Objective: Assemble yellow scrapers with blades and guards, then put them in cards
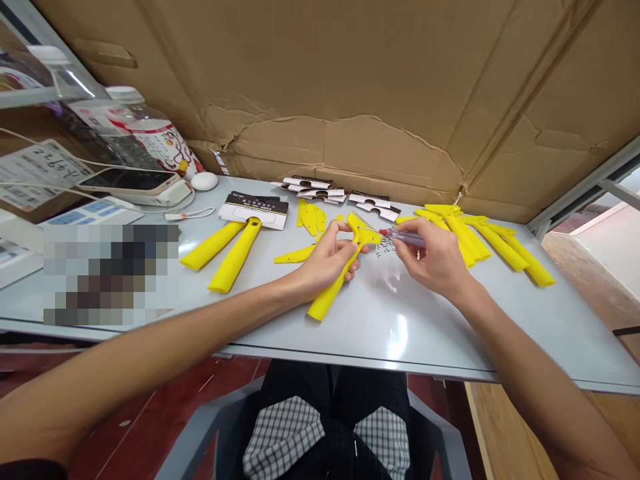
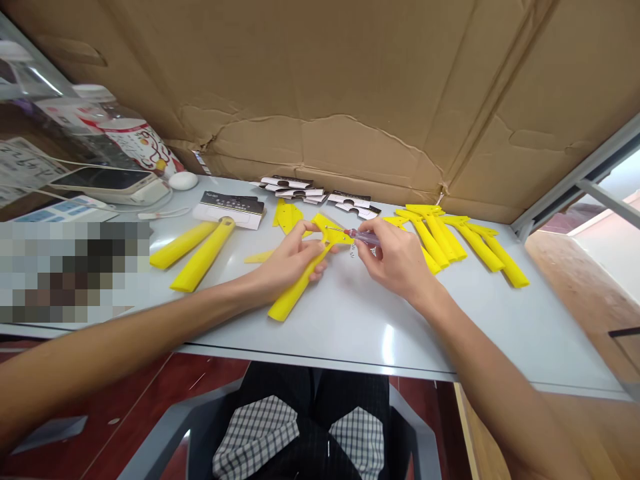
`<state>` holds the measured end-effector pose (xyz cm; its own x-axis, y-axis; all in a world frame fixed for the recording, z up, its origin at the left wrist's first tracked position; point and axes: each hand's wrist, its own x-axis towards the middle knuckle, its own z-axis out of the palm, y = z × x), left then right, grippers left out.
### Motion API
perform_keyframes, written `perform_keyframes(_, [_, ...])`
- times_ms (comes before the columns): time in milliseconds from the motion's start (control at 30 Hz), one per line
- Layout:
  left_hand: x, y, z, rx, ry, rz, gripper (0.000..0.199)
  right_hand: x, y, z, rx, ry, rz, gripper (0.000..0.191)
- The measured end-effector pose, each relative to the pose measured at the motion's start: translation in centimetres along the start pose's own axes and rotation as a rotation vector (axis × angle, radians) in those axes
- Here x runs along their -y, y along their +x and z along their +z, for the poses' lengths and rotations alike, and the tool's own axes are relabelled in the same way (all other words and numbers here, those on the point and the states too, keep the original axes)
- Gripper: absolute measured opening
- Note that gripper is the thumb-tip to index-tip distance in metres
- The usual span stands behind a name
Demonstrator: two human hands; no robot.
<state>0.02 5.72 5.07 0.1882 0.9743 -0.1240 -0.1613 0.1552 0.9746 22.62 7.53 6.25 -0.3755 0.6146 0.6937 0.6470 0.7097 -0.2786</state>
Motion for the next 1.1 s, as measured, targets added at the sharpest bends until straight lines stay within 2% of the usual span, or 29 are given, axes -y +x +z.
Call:
perform_keyframes(133, [0.04,-0.03,0.03,-0.016,0.053,0.01,0.018,-0.6,-0.06,0.0,-0.022,-0.018,-0.015,0.012])
perform_keyframes(400, [0.53,0.03,-0.16,-0.002,0.092,0.037,0.018,-0.6,-0.16,0.0,0.023,-0.114,0.038,0.02])
perform_keyframes(767, [0.1,-0.07,0.08,-0.027,0.102,0.012,0.016,-0.37,-0.04,0.0,0.059,-0.078,0.107,0.025])
perform_keyframes(967, [-0.23,-0.13,-0.01,-0.016,0.067,0.044,0.02,-0.16,-0.35,0.25,0.216,-0.083,0.06,0.028])
perform_keyframes(1100, [-0.19,-0.08,-0.05,-0.012,0.053,0.036,0.022,-0.19,-0.46,0.35,0.292,-0.085,0.079,0.025])
